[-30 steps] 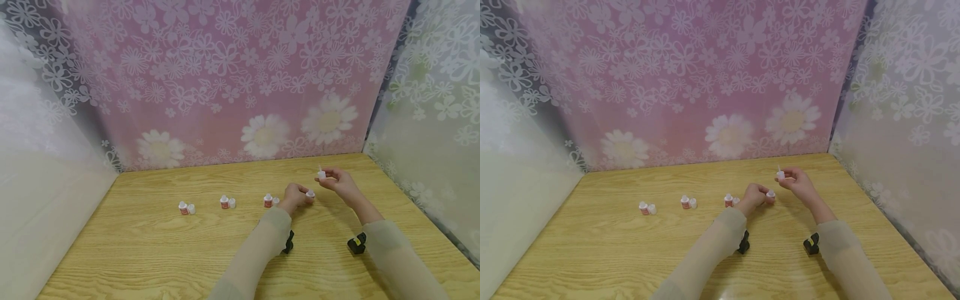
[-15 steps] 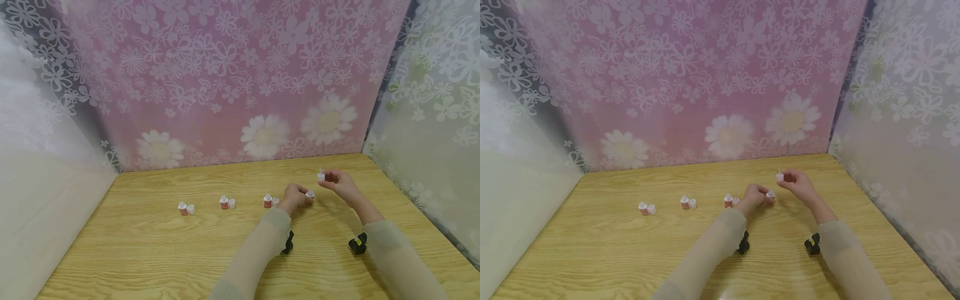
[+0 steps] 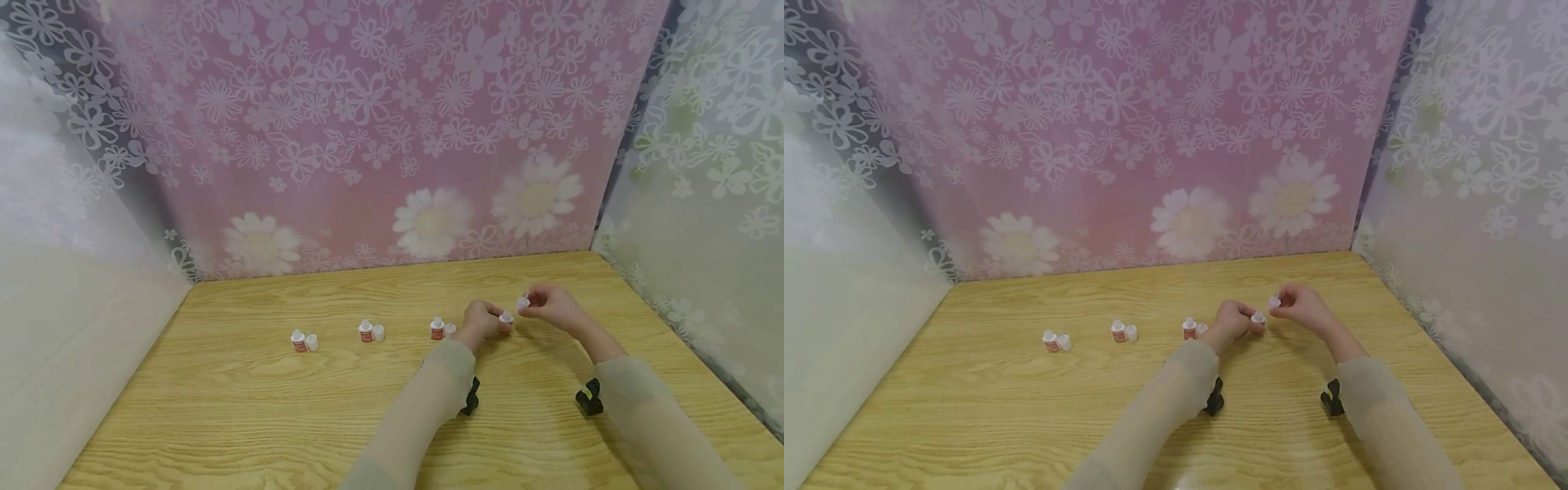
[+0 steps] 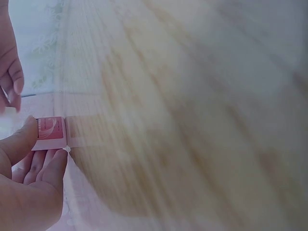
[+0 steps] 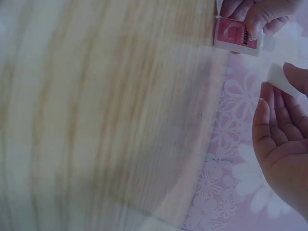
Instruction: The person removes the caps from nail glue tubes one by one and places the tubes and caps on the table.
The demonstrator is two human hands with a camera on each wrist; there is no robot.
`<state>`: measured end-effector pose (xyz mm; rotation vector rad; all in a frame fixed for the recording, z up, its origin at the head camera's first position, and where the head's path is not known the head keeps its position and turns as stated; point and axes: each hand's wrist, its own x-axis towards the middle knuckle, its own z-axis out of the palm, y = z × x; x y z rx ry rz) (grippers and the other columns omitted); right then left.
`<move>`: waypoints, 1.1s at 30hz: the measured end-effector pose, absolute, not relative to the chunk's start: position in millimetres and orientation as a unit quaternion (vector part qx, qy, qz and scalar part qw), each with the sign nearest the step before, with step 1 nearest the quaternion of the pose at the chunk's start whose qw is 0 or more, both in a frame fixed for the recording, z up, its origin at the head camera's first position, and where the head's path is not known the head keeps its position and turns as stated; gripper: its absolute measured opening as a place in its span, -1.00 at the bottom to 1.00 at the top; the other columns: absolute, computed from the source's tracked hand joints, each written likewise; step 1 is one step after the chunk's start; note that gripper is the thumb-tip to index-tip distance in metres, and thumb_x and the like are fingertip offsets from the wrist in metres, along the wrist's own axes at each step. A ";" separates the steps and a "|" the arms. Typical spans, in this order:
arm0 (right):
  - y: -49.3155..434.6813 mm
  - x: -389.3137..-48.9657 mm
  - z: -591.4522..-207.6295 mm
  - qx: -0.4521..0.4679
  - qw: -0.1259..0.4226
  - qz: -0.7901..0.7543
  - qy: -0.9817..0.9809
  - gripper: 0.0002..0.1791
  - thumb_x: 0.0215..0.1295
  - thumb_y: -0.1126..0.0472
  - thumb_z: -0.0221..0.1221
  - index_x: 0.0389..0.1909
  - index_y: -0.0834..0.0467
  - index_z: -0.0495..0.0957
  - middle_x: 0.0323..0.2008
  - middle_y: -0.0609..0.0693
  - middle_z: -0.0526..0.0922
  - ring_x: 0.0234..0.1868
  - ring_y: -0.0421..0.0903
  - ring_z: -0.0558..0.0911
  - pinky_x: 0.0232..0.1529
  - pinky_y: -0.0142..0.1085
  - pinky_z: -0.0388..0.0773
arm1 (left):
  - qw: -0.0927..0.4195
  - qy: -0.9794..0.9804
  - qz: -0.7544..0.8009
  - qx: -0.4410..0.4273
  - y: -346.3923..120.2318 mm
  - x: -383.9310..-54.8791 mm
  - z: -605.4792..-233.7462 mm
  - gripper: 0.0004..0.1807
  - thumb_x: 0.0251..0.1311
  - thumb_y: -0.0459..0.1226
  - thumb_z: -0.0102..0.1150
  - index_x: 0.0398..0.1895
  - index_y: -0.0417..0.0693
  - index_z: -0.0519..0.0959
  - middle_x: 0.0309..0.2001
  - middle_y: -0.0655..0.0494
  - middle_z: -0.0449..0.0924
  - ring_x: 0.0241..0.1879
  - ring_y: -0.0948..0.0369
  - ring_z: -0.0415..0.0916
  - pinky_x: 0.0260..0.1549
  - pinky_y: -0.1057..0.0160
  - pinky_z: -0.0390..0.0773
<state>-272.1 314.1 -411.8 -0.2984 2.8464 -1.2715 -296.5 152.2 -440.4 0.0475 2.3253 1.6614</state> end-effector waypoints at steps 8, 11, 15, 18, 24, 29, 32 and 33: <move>315.8 -275.4 -415.8 -0.129 0.021 -0.361 0.923 -0.74 0.04 0.18 0.26 -0.40 0.30 0.48 -0.49 0.01 0.53 -0.45 -0.12 0.47 -0.42 -0.27 0.41 | 0.133 0.807 0.575 0.019 152.6 -296.2 -439.4 -0.81 -0.29 -0.47 0.41 -0.55 -0.10 0.62 -0.53 0.19 0.47 -0.50 0.29 0.39 -0.44 0.30 0.43; 318.7 -277.0 -420.0 -0.159 0.024 -0.363 0.918 -0.74 0.03 0.15 0.26 -0.45 0.28 0.46 -0.52 0.00 0.52 -0.48 -0.14 0.45 -0.46 -0.27 0.39 | 0.129 0.808 0.574 0.021 152.3 -295.6 -438.6 -0.81 -0.29 -0.46 0.41 -0.55 -0.09 0.62 -0.53 0.20 0.47 -0.51 0.30 0.38 -0.44 0.31 0.43; 320.3 -278.2 -424.8 -0.191 0.029 -0.363 0.911 -0.74 0.02 0.13 0.27 -0.50 0.22 0.44 -0.57 -0.03 0.49 -0.55 -0.16 0.40 -0.54 -0.29 0.34 | 0.128 0.808 0.575 0.019 152.0 -294.9 -437.8 -0.81 -0.28 -0.46 0.41 -0.55 -0.09 0.63 -0.54 0.21 0.47 -0.51 0.29 0.38 -0.45 0.31 0.43; 318.1 -279.7 -426.1 -0.177 0.040 -0.346 0.920 -0.76 0.01 0.16 0.28 -0.50 0.22 0.44 -0.57 -0.03 0.48 -0.55 -0.15 0.40 -0.53 -0.29 0.34 | 0.130 0.807 0.576 0.017 151.9 -294.6 -437.7 -0.81 -0.28 -0.46 0.40 -0.55 -0.08 0.62 -0.54 0.21 0.47 -0.51 0.29 0.38 -0.44 0.30 0.43; 311.7 -281.4 -425.3 -0.144 0.060 -0.312 0.937 -0.80 0.02 0.24 0.26 -0.49 0.25 0.44 -0.55 -0.04 0.50 -0.51 -0.13 0.43 -0.46 -0.26 0.37 | 0.136 0.810 0.571 0.018 152.5 -294.8 -437.6 -0.81 -0.28 -0.48 0.39 -0.55 -0.09 0.62 -0.54 0.20 0.48 -0.52 0.30 0.38 -0.45 0.31 0.43; 309.5 -281.4 -425.7 -0.143 0.065 -0.311 0.937 -0.83 0.04 0.28 0.24 -0.50 0.26 0.43 -0.55 -0.03 0.50 -0.51 -0.13 0.43 -0.47 -0.26 0.37 | 0.140 0.810 0.570 0.017 151.5 -294.2 -436.6 -0.79 -0.27 -0.52 0.36 -0.53 -0.11 0.62 -0.56 0.18 0.48 -0.55 0.28 0.38 -0.48 0.30 0.42; 309.0 -281.5 -426.2 -0.140 0.067 -0.312 0.937 -0.83 0.04 0.28 0.24 -0.50 0.25 0.42 -0.55 -0.03 0.49 -0.52 -0.13 0.42 -0.48 -0.27 0.36 | 0.139 0.808 0.572 0.015 151.5 -294.0 -436.4 -0.78 -0.28 -0.54 0.36 -0.53 -0.11 0.62 -0.55 0.17 0.48 -0.56 0.28 0.37 -0.51 0.31 0.41; 309.0 -281.4 -426.2 -0.143 0.066 -0.312 0.937 -0.82 0.04 0.28 0.24 -0.51 0.26 0.42 -0.56 -0.02 0.49 -0.52 -0.13 0.42 -0.49 -0.27 0.36 | 0.140 0.808 0.572 0.015 151.6 -293.9 -436.1 -0.78 -0.28 -0.53 0.36 -0.53 -0.11 0.62 -0.55 0.18 0.48 -0.55 0.28 0.37 -0.51 0.31 0.40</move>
